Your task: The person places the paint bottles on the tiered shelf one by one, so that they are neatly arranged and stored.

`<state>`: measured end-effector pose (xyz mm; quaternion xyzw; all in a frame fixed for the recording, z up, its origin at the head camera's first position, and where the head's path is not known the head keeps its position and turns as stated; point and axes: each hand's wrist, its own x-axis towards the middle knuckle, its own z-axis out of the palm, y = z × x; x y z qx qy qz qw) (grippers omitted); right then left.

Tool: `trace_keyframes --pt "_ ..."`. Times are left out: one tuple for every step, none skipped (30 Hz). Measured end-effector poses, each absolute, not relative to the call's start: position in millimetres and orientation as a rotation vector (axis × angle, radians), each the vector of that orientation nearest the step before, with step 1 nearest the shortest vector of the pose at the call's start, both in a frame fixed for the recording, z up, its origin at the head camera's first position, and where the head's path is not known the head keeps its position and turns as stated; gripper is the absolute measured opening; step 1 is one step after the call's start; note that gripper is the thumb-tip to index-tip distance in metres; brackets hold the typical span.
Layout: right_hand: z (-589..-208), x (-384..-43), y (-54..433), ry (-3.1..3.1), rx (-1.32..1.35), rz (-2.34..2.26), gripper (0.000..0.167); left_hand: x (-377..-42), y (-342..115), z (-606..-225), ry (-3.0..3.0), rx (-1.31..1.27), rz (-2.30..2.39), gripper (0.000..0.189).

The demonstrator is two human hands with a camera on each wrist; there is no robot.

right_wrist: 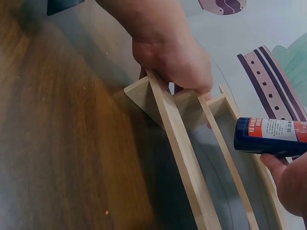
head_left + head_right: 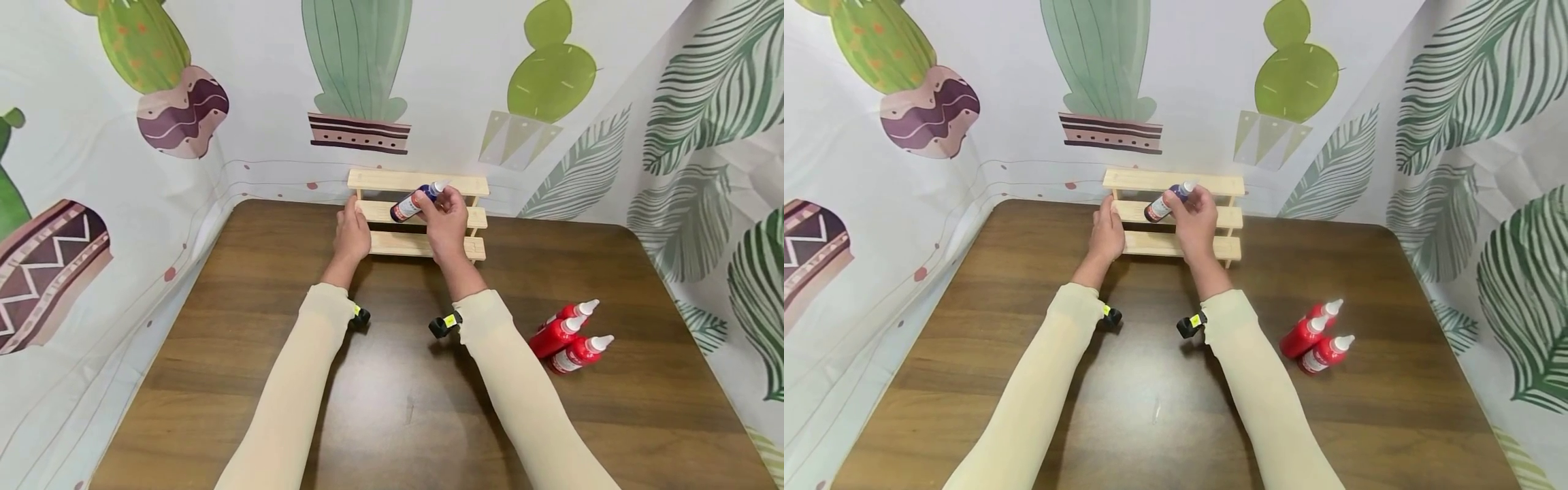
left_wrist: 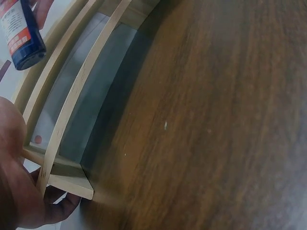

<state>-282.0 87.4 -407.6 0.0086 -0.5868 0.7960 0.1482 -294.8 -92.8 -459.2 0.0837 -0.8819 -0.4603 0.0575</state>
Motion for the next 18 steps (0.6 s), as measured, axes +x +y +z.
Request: trace_keyframes --pt "-407 -283 86 -1.688 0.028 2.29 0.031 -295 -93 -459 -2.674 0.254 -1.394 0.053" --pt "-406 -284 84 -1.692 0.029 2.288 0.031 -294 -93 -459 -2.673 0.256 -1.391 0.053" --pt "-405 -285 82 -1.697 0.029 2.283 0.031 -294 -93 -459 -2.672 0.258 -1.39 0.053" --pt "-404 -286 81 -1.703 0.028 2.277 0.031 -294 -93 -458 -2.675 0.257 -1.388 0.053" --pt "-404 -286 79 -1.708 0.029 2.272 0.031 -294 -93 -458 -2.676 0.255 -1.387 0.053" --pt "-402 -286 77 -1.715 0.029 2.266 0.032 -294 -92 -458 -2.678 0.256 -1.381 0.053" --pt "-401 -286 76 -1.72 0.029 2.261 0.032 -294 -92 -458 -2.677 0.255 -1.38 0.053" --pt "-400 -286 74 -1.725 0.031 2.256 0.034 -293 -92 -458 -2.676 0.255 -1.376 0.053" --pt "-399 -286 73 -1.73 0.029 2.252 0.035 -293 -93 -458 -2.676 0.256 -1.372 0.053" --pt "-398 -287 72 -1.734 0.028 2.25 0.035 -293 -92 -458 -2.677 0.256 -1.366 0.053" --pt "-397 -287 71 -1.735 0.031 2.25 0.036 -293 -92 -458 -2.676 0.258 -1.362 0.053" --pt "-397 -288 70 -1.736 0.033 2.246 0.036 -293 -92 -458 -2.675 0.259 -1.356 0.053" --pt "-396 -288 70 -1.736 0.035 2.244 0.036 -293 -92 -459 -2.673 0.258 -1.355 0.053" --pt "-395 -289 69 -1.735 0.037 2.241 0.035 -294 -92 -459 -2.671 0.259 -1.354 0.053" --pt "-395 -289 68 -1.739 0.041 2.233 0.035 -294 -91 -459 -2.669 0.259 -1.353 0.053" --pt "-394 -290 67 -1.744 0.049 2.222 0.035 -294 -91 -459 -2.667 0.258 -1.353 0.053" --pt "-393 -290 67 -1.752 0.057 2.208 0.035 -294 -91 -460 -2.663 0.255 -1.355 0.053" --pt "-392 -290 66 -1.764 0.062 2.193 0.035 -294 -91 -460 -2.662 0.254 -1.352 0.053"
